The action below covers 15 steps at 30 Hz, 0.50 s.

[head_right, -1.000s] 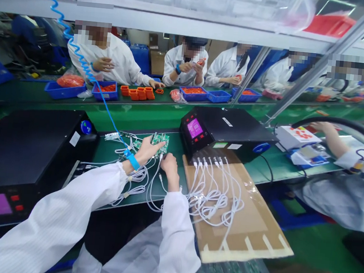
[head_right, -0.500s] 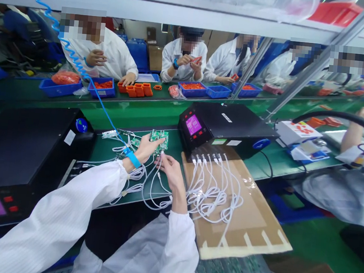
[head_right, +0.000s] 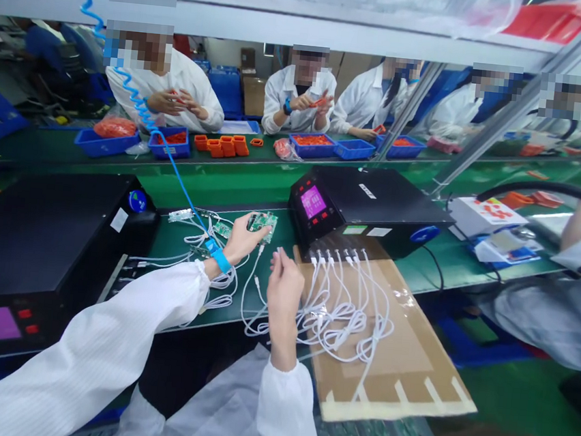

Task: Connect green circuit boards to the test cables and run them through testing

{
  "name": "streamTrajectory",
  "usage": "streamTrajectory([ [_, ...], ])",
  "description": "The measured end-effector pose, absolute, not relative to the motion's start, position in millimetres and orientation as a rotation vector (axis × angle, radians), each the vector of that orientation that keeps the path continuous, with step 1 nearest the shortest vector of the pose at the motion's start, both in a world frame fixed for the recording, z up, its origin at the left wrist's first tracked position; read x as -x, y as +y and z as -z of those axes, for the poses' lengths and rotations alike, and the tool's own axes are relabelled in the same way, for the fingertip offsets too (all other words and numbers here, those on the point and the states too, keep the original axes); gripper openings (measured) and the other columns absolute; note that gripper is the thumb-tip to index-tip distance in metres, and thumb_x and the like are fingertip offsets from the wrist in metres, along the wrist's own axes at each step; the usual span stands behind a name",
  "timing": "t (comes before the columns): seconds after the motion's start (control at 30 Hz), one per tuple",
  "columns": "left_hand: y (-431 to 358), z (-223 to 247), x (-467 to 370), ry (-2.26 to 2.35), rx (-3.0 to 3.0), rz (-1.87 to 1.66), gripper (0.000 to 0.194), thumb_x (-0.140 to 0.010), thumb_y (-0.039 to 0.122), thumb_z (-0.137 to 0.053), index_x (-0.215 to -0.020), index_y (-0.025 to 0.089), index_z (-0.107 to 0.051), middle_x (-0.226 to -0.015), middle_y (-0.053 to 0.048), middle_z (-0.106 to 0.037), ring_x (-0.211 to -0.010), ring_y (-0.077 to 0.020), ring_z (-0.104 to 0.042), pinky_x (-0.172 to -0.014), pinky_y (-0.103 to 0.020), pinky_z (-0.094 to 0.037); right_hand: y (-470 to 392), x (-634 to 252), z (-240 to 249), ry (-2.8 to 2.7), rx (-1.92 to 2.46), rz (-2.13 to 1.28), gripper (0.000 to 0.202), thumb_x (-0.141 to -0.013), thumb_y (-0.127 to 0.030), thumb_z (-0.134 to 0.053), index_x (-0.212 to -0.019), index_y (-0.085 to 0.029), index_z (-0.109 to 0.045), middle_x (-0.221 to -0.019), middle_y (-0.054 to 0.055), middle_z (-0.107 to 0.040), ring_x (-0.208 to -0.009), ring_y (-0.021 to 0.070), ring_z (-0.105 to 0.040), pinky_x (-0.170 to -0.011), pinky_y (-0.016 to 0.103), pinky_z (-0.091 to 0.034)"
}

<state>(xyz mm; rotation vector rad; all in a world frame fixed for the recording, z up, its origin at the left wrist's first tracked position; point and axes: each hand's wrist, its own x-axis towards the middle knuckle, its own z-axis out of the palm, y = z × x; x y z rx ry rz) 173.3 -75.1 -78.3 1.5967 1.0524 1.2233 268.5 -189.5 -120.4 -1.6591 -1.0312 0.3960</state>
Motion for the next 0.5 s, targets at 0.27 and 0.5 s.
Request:
streamTrajectory([
  [0.27, -101.1, 75.0, -176.2, 0.895, -1.696, -1.137, 0.026, -0.081, 0.013, -0.077, -0.106, 0.02, -0.08, -0.11, -0.01, -0.077, -0.103, -0.0246, -0.071, -0.097, -0.034, -0.051, -169.3, -285.0, 91.5, -0.965, 1.524, -0.217, 0.045, -0.101, -0.055, -0.052, -0.116, -0.017, -0.07, -0.083, 0.005, -0.073, -0.064, 0.0166, -0.066, -0.068, 0.029, -0.053],
  [0.5, -111.3, 74.6, -178.6, 0.866, -1.746, -1.146, 0.032, -0.084, 0.011, -0.074, -0.115, 0.019, -0.079, -0.112, -0.009, -0.075, -0.105, -0.0232, -0.07, -0.097, -0.032, -0.052, -169.8, -289.4, 88.6, -1.051, 1.565, 0.103, 0.038, -0.099, -0.04, -0.055, -0.109, -0.015, -0.081, -0.083, 0.005, -0.063, -0.071, 0.0166, -0.061, -0.076, 0.031, -0.053],
])
